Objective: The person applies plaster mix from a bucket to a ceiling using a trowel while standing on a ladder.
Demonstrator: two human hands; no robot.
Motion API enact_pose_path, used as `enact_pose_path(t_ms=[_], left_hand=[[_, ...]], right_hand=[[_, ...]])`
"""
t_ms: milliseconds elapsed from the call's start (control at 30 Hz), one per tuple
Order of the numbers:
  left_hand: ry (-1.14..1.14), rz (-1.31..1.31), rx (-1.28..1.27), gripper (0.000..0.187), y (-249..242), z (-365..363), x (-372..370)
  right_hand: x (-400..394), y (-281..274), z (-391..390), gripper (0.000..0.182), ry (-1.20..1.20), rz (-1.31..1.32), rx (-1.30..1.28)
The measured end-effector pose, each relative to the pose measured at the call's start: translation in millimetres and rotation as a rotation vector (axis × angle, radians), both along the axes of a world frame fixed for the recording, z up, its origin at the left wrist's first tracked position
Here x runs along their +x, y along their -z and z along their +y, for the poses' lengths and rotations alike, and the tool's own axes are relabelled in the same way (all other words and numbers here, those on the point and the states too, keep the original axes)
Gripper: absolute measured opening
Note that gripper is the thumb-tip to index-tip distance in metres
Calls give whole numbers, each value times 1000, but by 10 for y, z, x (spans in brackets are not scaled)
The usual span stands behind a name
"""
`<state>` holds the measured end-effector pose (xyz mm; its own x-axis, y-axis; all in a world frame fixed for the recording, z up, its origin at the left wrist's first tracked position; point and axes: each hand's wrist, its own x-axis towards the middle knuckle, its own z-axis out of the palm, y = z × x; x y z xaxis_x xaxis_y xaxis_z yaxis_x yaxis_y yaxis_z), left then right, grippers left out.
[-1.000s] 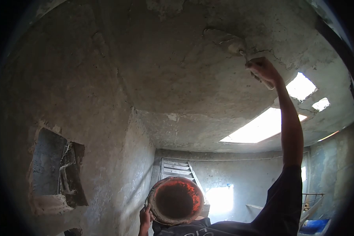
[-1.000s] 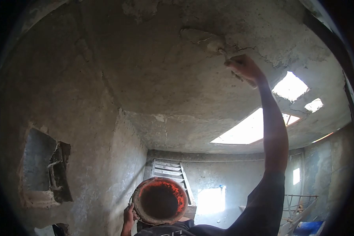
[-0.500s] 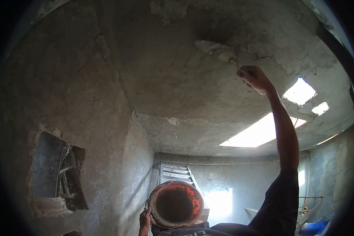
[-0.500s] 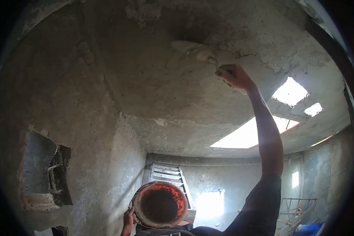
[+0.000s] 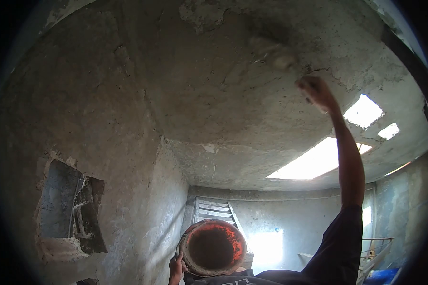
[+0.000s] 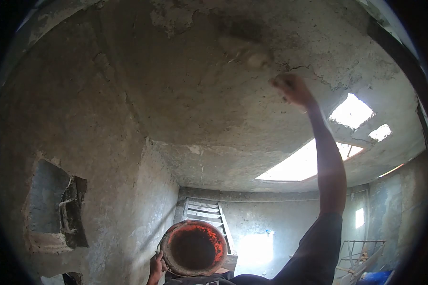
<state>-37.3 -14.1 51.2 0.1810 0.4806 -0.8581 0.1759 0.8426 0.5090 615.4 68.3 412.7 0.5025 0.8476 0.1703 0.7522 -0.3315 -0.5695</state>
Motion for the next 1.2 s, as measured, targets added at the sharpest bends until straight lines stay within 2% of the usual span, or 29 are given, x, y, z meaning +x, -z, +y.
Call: enact_pose_path(t_ms=[33,167,233,300,400,433,500,567,600,667,700,767,833,900,933,1000,1033,1100,1167,1200], left_hand=[[-20,0,14,34,1,-11,-6],[-26,-10,-38,32,-5,27,-2],[-23,14,19,31,18,-12,-6],[-18,26,25,32,-21,-18,21],[-6,18,-5,32,58,-12,-23],[-20,-22,-30,32,42,-4,-26],[-38,-57,-46,33,12,7,-34],[14,34,37,32,-21,-23,10],[-7,52,39,32,-54,-21,41],[3,21,39,32,121,-37,-67],[18,-10,36,32,220,-49,-129],[-7,0,44,32,18,-30,1],[-37,12,45,33,-79,-15,52],[12,23,49,33,-76,-16,40],[12,26,47,33,-70,-21,22],[25,25,28,34,-49,-11,10],[24,22,28,34,-58,-12,6],[2,15,18,35,-75,-12,17],[8,35,30,36,-20,-30,15],[15,60,45,36,10,-41,16]], right_hand=[[49,154,10,36,-40,-1,-76],[136,280,-16,35,-66,-8,-62],[420,191,-121,35,99,91,224],[508,-18,-243,33,28,165,484],[274,-219,-238,32,110,263,528],[299,-133,-226,32,113,263,527],[363,120,-134,33,-26,169,319],[71,209,-7,32,-25,105,82],[22,220,72,32,-29,103,88],[-31,276,173,35,-102,35,-142],[-10,238,190,35,-103,35,-140],[42,40,237,35,-45,-57,24],[-11,-339,179,35,117,82,349],[-24,-716,112,35,277,10,473],[62,-773,78,35,277,13,471],[219,-858,12,37,74,-30,436],[127,-797,25,37,73,-33,436],[-126,-487,59,35,121,21,303],[-53,-83,103,34,-7,-198,114],[-34,120,126,35,-72,-213,53]])
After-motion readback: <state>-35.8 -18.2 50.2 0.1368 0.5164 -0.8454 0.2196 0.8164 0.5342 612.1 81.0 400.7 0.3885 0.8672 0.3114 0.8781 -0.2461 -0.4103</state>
